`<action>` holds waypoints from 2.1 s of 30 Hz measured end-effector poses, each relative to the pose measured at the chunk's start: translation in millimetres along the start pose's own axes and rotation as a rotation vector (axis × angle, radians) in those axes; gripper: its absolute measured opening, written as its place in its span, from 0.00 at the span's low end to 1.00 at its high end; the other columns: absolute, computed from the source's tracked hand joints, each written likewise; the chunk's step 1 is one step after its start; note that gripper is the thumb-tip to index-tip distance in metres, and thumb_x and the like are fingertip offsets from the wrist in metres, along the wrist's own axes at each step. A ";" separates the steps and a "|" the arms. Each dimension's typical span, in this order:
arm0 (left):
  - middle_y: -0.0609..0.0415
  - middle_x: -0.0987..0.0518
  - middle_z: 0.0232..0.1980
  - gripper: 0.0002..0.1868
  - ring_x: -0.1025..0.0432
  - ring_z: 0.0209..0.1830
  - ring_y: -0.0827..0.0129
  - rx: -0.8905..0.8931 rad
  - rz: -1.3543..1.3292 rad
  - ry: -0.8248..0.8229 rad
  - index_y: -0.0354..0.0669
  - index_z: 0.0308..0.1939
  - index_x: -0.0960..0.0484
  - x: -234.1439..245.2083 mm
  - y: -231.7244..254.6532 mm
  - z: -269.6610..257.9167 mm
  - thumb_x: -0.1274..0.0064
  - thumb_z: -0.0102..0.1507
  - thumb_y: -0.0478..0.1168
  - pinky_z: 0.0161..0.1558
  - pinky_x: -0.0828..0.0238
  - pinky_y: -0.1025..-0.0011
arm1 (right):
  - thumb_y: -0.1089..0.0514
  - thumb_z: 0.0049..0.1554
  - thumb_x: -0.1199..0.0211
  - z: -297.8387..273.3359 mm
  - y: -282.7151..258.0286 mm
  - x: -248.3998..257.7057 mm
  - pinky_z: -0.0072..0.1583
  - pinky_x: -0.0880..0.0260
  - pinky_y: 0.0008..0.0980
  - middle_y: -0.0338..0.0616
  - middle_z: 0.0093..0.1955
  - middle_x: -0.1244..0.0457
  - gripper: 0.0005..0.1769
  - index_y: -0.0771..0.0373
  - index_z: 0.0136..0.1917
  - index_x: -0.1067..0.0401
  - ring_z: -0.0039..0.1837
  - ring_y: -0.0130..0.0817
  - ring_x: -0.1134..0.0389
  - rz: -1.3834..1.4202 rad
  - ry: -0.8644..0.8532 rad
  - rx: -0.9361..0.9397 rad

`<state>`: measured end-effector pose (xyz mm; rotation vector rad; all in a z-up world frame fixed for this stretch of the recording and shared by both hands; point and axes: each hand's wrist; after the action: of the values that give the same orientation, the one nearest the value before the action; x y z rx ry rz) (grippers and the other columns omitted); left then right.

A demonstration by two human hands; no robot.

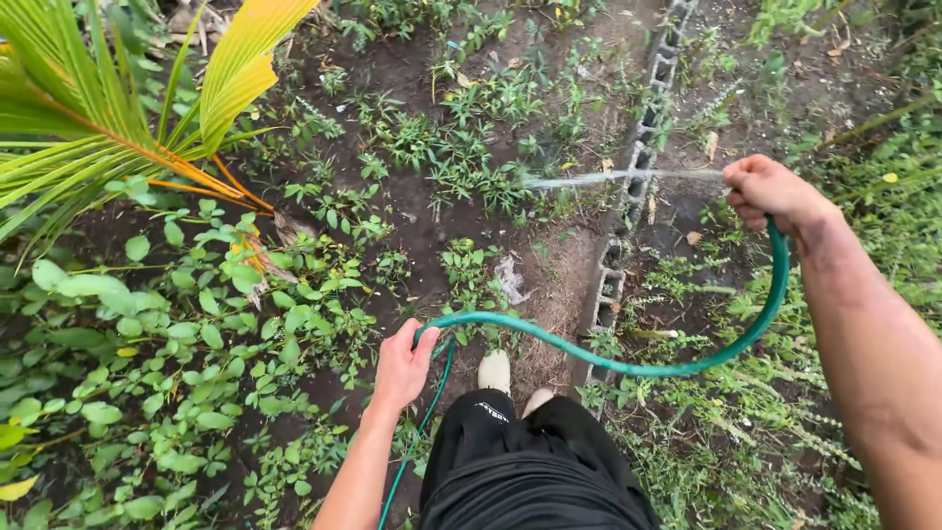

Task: Watering plants in an outdoor garden using a hose.

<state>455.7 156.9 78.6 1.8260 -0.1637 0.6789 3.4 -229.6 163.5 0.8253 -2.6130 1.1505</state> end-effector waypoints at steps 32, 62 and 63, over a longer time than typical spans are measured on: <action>0.47 0.33 0.19 0.20 0.41 0.19 0.66 0.423 -0.060 0.522 0.35 0.37 0.25 -80.9 77.0 30.4 0.47 0.66 0.52 0.24 0.42 0.62 | 0.59 0.66 0.50 260.2 -167.6 -58.4 0.28 0.55 0.27 0.38 0.33 0.45 0.05 0.53 0.56 0.39 0.28 0.24 0.51 -0.320 -0.424 0.118; 0.46 0.33 0.19 0.22 0.41 0.19 0.64 0.426 -0.104 0.486 0.35 0.37 0.26 -37.7 10.0 -62.6 0.50 0.68 0.54 0.26 0.40 0.61 | 0.62 0.69 0.54 181.0 -78.7 -35.7 0.29 0.55 0.28 0.35 0.33 0.48 0.04 0.56 0.49 0.41 0.29 0.22 0.53 0.012 -0.277 0.203; 0.47 0.33 0.19 0.22 0.41 0.19 0.66 0.380 -0.123 0.496 0.35 0.37 0.26 -36.5 11.6 -60.6 0.49 0.67 0.54 0.26 0.40 0.62 | 0.61 0.68 0.54 169.9 -75.2 -33.0 0.29 0.55 0.28 0.35 0.33 0.48 0.05 0.55 0.49 0.40 0.29 0.22 0.54 0.035 -0.230 0.184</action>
<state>398.3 199.7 81.7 1.9397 0.4283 1.1061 83.3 -379.8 81.9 1.0056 -2.7423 1.3994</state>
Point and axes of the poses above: each hand's wrist, its own z-axis towards the middle knuckle, its own x-axis out of the back of the hand, y = z × x
